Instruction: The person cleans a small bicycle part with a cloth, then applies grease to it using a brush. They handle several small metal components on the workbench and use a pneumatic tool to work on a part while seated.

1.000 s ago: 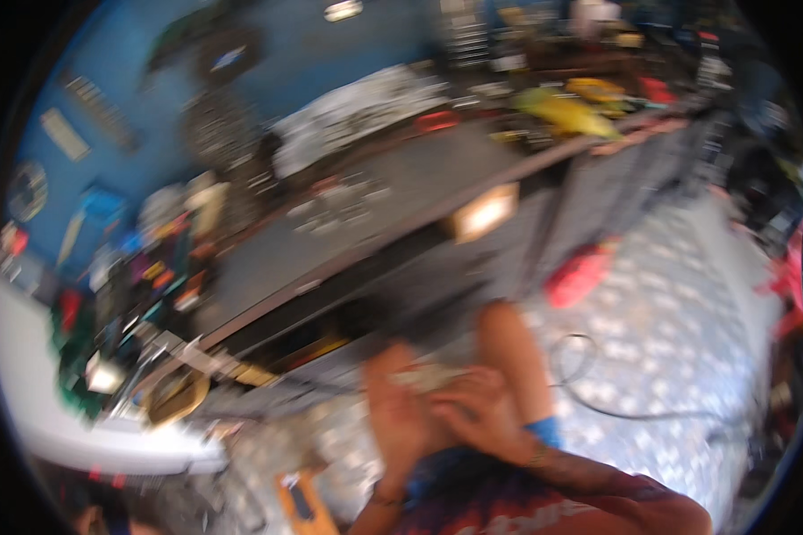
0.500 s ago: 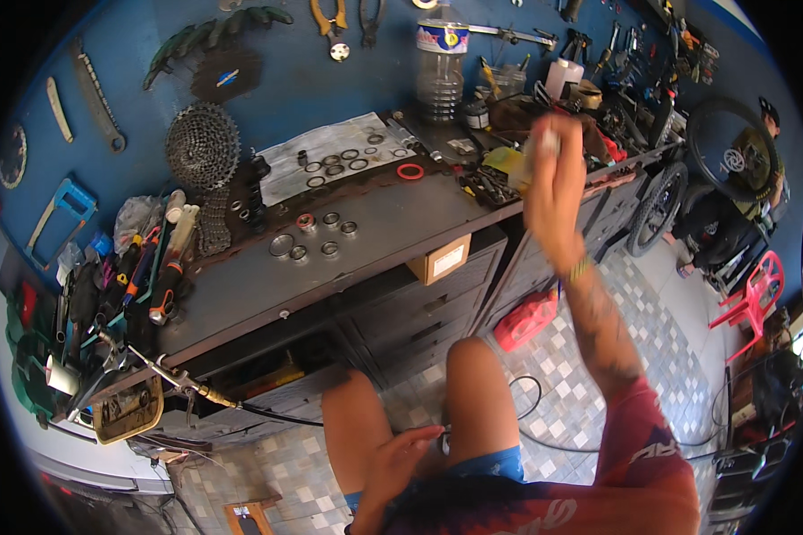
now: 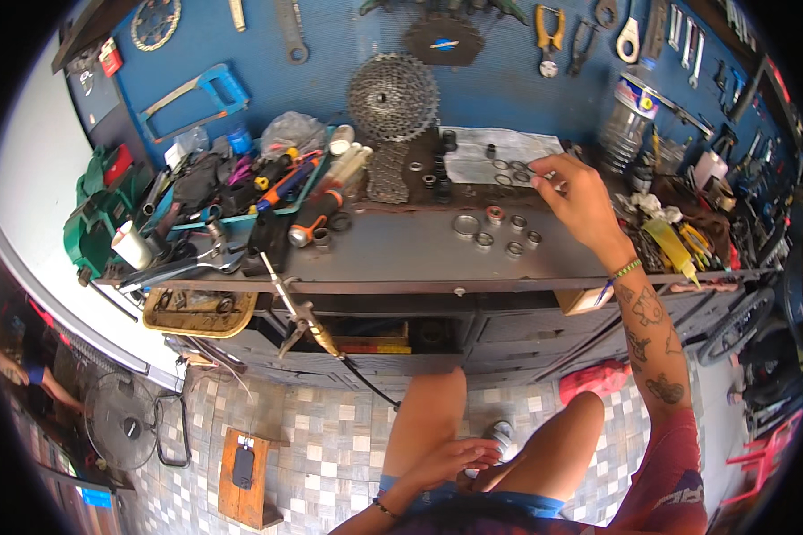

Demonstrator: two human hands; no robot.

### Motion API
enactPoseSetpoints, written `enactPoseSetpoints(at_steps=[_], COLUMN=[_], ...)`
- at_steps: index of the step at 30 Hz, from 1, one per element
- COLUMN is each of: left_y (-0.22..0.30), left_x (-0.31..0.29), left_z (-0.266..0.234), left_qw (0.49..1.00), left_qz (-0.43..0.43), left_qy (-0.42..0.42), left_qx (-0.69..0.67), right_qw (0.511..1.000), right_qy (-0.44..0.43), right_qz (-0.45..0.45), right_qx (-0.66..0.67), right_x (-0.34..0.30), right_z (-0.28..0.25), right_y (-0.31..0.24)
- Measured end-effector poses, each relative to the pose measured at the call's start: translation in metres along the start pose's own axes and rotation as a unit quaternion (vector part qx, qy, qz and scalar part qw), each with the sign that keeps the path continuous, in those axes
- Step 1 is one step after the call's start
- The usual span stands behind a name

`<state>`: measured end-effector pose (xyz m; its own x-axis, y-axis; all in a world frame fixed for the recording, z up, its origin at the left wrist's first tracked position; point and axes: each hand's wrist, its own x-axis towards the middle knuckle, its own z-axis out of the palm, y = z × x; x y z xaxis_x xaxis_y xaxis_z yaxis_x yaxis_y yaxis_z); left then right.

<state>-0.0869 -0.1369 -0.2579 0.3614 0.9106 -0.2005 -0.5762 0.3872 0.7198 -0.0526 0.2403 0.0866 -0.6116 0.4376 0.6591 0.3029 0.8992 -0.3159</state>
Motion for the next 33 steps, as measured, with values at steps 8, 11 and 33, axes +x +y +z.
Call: enactPoseSetpoints(at_steps=[8, 11, 33], left_y=[-0.006, -0.006, -0.02], left_x=[0.037, 0.04, 0.04], left_z=[-0.012, -0.015, -0.017], left_qw=[0.998, 0.998, 0.999], left_qz=[0.038, 0.023, 0.016], left_qy=[-0.02, -0.028, 0.008], left_qx=[-0.046, -0.042, -0.036], right_qw=[0.988, 0.984, 0.993], right_qy=[-0.135, -0.156, -0.106], right_qz=[0.007, 0.04, 0.005], right_qx=[-0.074, -0.073, 0.049], right_x=[0.116, 0.14, 0.138], right_z=[0.106, 0.136, 0.162], right_y=[0.034, 0.045, 0.046])
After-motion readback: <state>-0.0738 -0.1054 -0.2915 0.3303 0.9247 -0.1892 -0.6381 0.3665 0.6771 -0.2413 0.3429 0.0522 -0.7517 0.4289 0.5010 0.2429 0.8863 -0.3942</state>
